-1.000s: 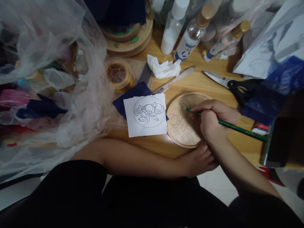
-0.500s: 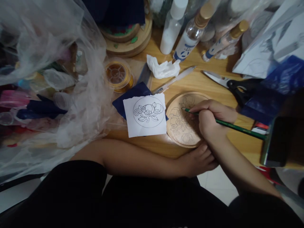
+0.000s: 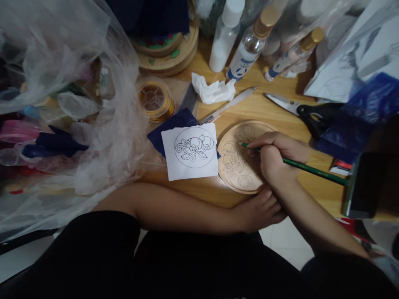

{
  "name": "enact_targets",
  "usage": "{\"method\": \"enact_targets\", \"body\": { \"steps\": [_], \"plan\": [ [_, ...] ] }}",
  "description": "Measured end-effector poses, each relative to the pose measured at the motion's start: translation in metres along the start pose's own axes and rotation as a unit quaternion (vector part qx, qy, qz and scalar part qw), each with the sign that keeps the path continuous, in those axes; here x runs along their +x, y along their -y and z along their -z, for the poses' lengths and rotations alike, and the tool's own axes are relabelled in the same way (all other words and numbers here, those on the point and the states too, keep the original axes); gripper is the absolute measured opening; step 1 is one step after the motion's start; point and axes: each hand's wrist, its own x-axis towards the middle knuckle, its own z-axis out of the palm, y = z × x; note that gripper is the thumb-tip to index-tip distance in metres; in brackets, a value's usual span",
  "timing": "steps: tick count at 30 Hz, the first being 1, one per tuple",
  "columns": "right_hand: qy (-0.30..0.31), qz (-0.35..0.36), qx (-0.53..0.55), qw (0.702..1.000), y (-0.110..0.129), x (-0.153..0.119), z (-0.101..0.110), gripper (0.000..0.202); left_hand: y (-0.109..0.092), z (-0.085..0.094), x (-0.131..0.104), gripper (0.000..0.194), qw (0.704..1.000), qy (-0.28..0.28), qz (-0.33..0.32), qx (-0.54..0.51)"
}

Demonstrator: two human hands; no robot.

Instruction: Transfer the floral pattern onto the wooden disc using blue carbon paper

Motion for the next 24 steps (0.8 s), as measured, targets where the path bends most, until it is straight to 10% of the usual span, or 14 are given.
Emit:
{"method": "enact_targets", "body": {
  "steps": [24],
  "plan": [
    [0.008,0.031,-0.002,0.999,0.0007,0.0004,0.0004,0.029,0.0015,0.0027,0.0003,0.046,1.000,0.007,-0.006,0.000]
  ]
}}
